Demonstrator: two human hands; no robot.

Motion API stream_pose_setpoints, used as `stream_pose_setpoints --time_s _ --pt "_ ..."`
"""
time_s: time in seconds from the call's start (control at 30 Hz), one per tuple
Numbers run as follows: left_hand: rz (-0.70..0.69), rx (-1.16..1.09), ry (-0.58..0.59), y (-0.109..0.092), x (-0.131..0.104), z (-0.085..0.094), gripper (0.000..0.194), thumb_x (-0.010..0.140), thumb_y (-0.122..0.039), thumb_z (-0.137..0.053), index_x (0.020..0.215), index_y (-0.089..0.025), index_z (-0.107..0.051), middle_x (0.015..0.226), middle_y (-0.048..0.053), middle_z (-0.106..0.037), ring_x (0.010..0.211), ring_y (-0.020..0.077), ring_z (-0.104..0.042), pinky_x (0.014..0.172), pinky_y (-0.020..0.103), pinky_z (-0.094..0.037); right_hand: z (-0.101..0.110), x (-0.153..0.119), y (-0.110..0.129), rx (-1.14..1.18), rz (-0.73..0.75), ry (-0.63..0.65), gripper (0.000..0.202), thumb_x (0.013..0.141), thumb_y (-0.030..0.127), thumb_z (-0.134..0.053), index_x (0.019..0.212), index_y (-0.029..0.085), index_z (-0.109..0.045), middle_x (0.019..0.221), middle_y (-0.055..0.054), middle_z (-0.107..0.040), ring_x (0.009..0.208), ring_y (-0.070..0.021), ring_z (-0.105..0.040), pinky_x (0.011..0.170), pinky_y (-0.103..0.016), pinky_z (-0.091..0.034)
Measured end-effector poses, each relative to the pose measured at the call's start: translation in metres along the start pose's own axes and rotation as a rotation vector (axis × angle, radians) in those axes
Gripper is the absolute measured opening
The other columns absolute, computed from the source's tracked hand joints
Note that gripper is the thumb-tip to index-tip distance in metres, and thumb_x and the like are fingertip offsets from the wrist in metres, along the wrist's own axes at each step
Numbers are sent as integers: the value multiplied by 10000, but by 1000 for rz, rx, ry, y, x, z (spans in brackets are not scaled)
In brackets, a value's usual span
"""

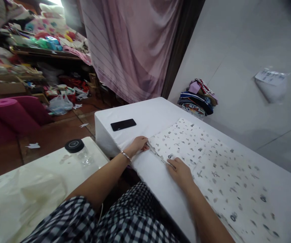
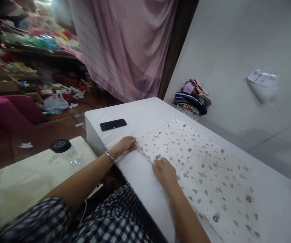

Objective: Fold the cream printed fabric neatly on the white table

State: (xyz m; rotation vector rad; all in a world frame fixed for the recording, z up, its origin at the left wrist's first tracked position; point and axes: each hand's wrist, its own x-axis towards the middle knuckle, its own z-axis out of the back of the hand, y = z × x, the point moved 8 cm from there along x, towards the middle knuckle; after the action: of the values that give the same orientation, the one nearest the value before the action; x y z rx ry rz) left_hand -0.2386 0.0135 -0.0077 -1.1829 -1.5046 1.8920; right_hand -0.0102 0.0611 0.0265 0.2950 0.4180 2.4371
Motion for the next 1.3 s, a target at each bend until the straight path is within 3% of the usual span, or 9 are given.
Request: stream_pose_setpoints --time_s 0.2,0.33,0.47,0.63,0.87,1.1,1.3 --pt "-45 42 -10 -4 -4 -1 68 784 -191 -533 777 -132 -565 454 -14 -564 384 84 -504 424 185 -393 11 41 33 35 18 2 290 873 384 -450 1032 242 -647 932 -39 -590 779 -146 -538 660 -245 -365" --pt "-74 50 -6 -7 -5 -3 37 767 -165 -539 768 -137 -563 472 -28 -563 419 76 -526 422 166 -388 -3 85 57 47 7 2 249 850 381 -500 964 206 -634 888 -32 -597 772 -143 -525 654 -245 -336" --pt "-91 48 20 -7 -3 -4 23 742 -137 -545 741 -135 -568 530 -24 -579 433 67 -526 412 164 -384 -25 111 63 2 -35 38 211 834 382 -523 804 191 -607 806 -20 -580 693 -132 -484 571 -245 -271" --pt "-92 34 18 -2 5 -4 38 732 -139 -557 769 -146 -563 535 -40 -562 430 67 -519 411 172 -374 -33 116 65 -3 1 9 195 848 340 -499 744 189 -565 769 -7 -563 675 -125 -461 565 -243 -255" --pt "-133 45 -41 0 9 3 151 732 -152 -532 882 -146 -548 436 -72 -496 360 73 -451 392 185 -324 -5 106 71 4 77 -114 189 884 248 -400 859 187 -576 865 -33 -581 788 -140 -509 689 -239 -335" --pt "-200 -3 -120 -5 4 7 177 703 -124 -532 877 -155 -548 521 -64 -516 430 66 -476 431 181 -336 -23 105 90 -212 73 75 168 851 194 -424 934 182 -570 977 -77 -599 867 -176 -549 707 -269 -363" --pt "-373 79 -144 -10 2 12 184 731 -199 -513 908 -169 -553 572 -48 -556 488 82 -499 488 193 -374 -24 106 96 -253 80 37 211 848 333 -457 940 178 -566 986 -92 -591 890 -206 -539 690 -284 -357"
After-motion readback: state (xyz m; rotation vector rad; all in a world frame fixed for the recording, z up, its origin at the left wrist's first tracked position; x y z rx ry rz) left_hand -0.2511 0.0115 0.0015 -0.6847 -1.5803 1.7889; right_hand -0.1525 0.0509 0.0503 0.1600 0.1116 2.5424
